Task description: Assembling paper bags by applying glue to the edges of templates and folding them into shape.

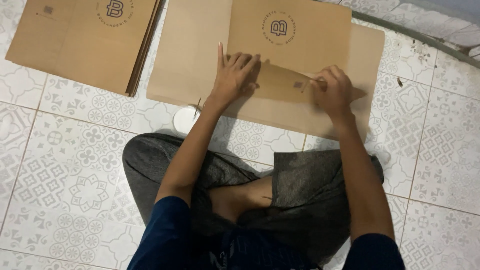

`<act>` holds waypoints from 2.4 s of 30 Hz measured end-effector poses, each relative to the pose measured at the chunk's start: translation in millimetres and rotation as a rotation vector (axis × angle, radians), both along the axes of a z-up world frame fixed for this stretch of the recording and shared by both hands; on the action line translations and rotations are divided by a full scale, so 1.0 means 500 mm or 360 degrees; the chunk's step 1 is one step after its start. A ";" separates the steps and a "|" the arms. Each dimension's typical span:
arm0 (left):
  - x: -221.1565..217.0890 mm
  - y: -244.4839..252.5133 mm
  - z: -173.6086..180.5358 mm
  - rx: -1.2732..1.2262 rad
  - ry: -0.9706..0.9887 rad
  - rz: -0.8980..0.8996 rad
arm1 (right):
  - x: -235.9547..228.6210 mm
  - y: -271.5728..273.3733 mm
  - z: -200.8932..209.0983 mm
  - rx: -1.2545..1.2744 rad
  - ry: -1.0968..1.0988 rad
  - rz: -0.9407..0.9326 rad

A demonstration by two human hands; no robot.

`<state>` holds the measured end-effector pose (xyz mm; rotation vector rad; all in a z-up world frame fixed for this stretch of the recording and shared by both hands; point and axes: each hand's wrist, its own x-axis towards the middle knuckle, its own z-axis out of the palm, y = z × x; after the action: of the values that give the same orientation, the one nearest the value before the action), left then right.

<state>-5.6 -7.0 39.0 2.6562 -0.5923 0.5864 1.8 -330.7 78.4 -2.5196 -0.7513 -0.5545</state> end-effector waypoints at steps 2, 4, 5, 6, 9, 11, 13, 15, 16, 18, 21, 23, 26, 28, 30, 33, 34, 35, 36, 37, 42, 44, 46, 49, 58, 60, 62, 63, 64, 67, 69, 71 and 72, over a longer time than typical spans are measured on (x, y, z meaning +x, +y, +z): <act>-0.018 -0.003 0.015 0.0052 -0.0096 0.0042 | -0.039 -0.008 0.031 -0.0100 -0.0074 0.0022; -0.046 -0.004 0.009 0.0099 -0.0188 0.0097 | -0.077 -0.030 0.030 -0.0206 -0.0143 0.0056; -0.062 -0.002 -0.003 0.0233 0.0134 -0.0043 | -0.094 -0.049 0.015 -0.0483 0.0170 0.0019; -0.078 -0.001 -0.015 0.0364 0.0458 -0.0182 | -0.110 -0.067 0.000 -0.0761 0.0482 -0.0019; -0.171 -0.023 -0.002 0.0533 0.0752 -0.0401 | -0.187 -0.064 -0.004 -0.0707 0.0600 0.0244; -0.202 -0.024 -0.063 0.0659 0.0911 -0.0409 | -0.199 -0.052 -0.021 -0.0742 0.0829 0.0223; -0.226 -0.029 -0.100 0.0784 0.1081 -0.0415 | -0.207 -0.035 -0.029 -0.0774 0.1066 0.0206; -0.226 -0.034 -0.108 0.0695 0.0922 -0.0346 | -0.193 -0.010 -0.023 -0.0910 0.1246 0.0065; -0.218 -0.041 -0.115 0.0697 0.0914 -0.0340 | -0.183 -0.007 -0.041 -0.0909 0.1236 0.0067; -0.211 -0.057 -0.132 0.0626 0.0858 -0.0260 | -0.167 -0.002 -0.077 -0.0879 0.1068 0.0047; -0.217 -0.074 -0.117 0.0785 0.0915 -0.0239 | -0.148 0.028 -0.081 -0.0904 0.1001 0.0030; -0.232 -0.094 -0.114 0.0787 0.0970 -0.0209 | -0.126 0.038 -0.122 -0.0923 0.1020 0.0010; -0.263 -0.111 -0.111 0.0845 0.1034 -0.0173 | -0.112 0.101 -0.126 -0.0628 0.1145 -0.0007; -0.296 -0.125 -0.127 0.0888 0.1044 -0.0149 | -0.120 0.168 -0.112 -0.0333 0.1245 0.0010; -0.312 -0.141 -0.156 0.0710 0.1115 -0.0216 | -0.120 0.246 -0.097 0.0351 0.1345 0.0194; -0.331 -0.123 -0.212 0.0262 0.1636 -0.0662 | -0.098 0.365 -0.180 0.0753 0.1404 0.0335; -0.328 -0.080 -0.170 0.0246 0.1643 -0.0632 | -0.099 0.403 -0.194 0.0742 0.1418 0.0363; -0.326 -0.035 -0.127 -0.0103 0.1731 -0.0660 | -0.100 0.443 -0.206 0.0756 0.1359 0.0302; -0.322 0.011 -0.085 -0.0457 0.1801 -0.0683 | -0.101 0.482 -0.219 0.0772 0.1300 0.0242; -0.320 0.060 -0.071 -0.0471 0.1805 -0.0672 | -0.100 0.502 -0.227 0.0762 0.1312 0.0251; -0.332 0.296 -0.097 -0.0157 0.1208 0.0820 | -0.113 0.566 -0.256 0.0793 0.1418 -0.0083; -0.326 0.312 -0.068 -0.0243 0.1414 0.0794 | -0.141 0.574 -0.226 0.0870 0.1323 -0.0029; -0.319 0.318 -0.054 -0.0337 0.1616 0.0760 | -0.163 0.582 -0.197 0.0941 0.1223 0.0024; -0.298 0.317 -0.084 -0.0574 0.1625 0.0720 | -0.177 0.587 -0.166 0.1012 0.1149 0.0099; -0.288 0.334 -0.072 -0.0697 0.1494 0.0844 | -0.194 0.605 -0.068 0.0983 0.0811 0.0176; -0.287 0.332 -0.060 -0.0749 0.1505 0.0833 | -0.193 0.609 -0.061 0.0997 0.0795 0.0228; -0.288 0.333 -0.046 -0.0754 0.1513 0.0814 | -0.188 0.607 -0.071 0.1002 0.0787 0.0239; -0.290 0.334 -0.039 -0.0759 0.1521 0.0798 | -0.188 0.606 -0.076 0.1010 0.0781 0.0250; -0.286 0.333 -0.045 -0.0757 0.1521 0.0797 | -0.184 0.607 -0.078 0.1011 0.0780 0.0249; -0.281 0.329 -0.059 -0.0741 0.1508 0.0780 | -0.178 0.608 -0.085 0.1011 0.0786 0.0283; -0.279 0.326 -0.063 -0.0749 0.1492 0.0779 | -0.174 0.607 -0.088 0.1016 0.0822 0.0323; -0.279 0.326 -0.064 -0.0733 0.1485 0.0779 | -0.172 0.608 -0.084 0.0990 0.0796 0.0341; -0.280 0.326 -0.065 -0.0717 0.1478 0.0781 | -0.171 0.609 -0.082 0.0963 0.0771 0.0362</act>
<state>-145.5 156.2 6.8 2.2622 0.4168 -0.3865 -83.7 -26.3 37.6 -1.8623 -0.5632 -0.0587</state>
